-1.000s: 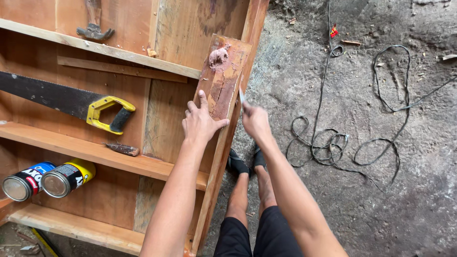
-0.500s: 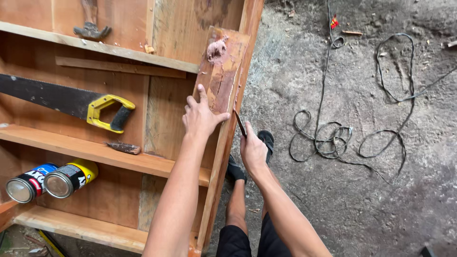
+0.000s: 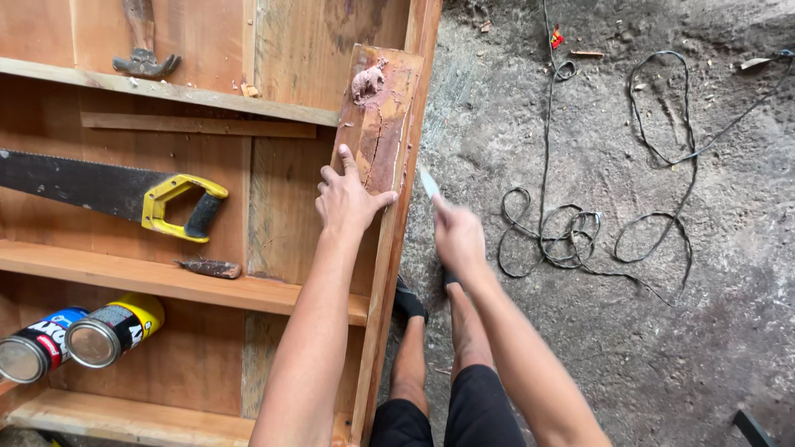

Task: The person applies a pink paste to joints and cracks of a wooden furniture frame using a small metal scraper.

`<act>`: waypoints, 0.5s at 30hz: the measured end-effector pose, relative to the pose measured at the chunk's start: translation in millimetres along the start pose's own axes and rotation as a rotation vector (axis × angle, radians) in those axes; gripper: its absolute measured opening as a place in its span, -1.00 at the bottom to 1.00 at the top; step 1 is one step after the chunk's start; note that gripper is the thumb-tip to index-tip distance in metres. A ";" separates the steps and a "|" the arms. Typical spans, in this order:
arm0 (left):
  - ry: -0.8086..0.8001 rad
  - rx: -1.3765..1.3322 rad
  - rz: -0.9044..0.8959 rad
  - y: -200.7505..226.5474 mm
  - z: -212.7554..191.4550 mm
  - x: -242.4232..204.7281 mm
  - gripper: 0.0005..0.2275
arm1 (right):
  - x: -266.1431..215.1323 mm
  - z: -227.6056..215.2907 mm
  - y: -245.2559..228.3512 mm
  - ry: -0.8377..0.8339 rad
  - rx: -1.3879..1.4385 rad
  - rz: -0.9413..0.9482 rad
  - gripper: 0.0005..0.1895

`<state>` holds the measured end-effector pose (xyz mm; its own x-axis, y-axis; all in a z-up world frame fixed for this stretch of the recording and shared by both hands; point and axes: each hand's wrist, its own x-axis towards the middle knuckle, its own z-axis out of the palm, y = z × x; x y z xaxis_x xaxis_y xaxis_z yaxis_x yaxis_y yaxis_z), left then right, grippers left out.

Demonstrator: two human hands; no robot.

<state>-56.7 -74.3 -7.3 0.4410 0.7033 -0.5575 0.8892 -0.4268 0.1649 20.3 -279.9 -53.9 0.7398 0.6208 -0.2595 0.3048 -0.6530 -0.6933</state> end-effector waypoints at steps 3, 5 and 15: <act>0.001 -0.004 0.000 0.9 0.6 1.8 0.17 | 95.4 -3.5 -10.9 0.074 0.123 -0.012 -0.67; -0.005 0.001 -0.001 1.2 0.6 3.4 0.17 | 127.3 -2.0 -16.8 -0.053 0.101 0.237 -0.65; -0.017 0.023 0.000 4.1 -4.7 2.0 0.18 | -4.2 29.4 -17.7 -0.378 -0.011 0.393 -0.66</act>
<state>-51.6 -72.0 -3.9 0.4385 0.6937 -0.5714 0.8862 -0.4395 0.1465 -5.8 -258.2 -60.3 0.5323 0.4407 -0.7228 0.0564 -0.8704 -0.4891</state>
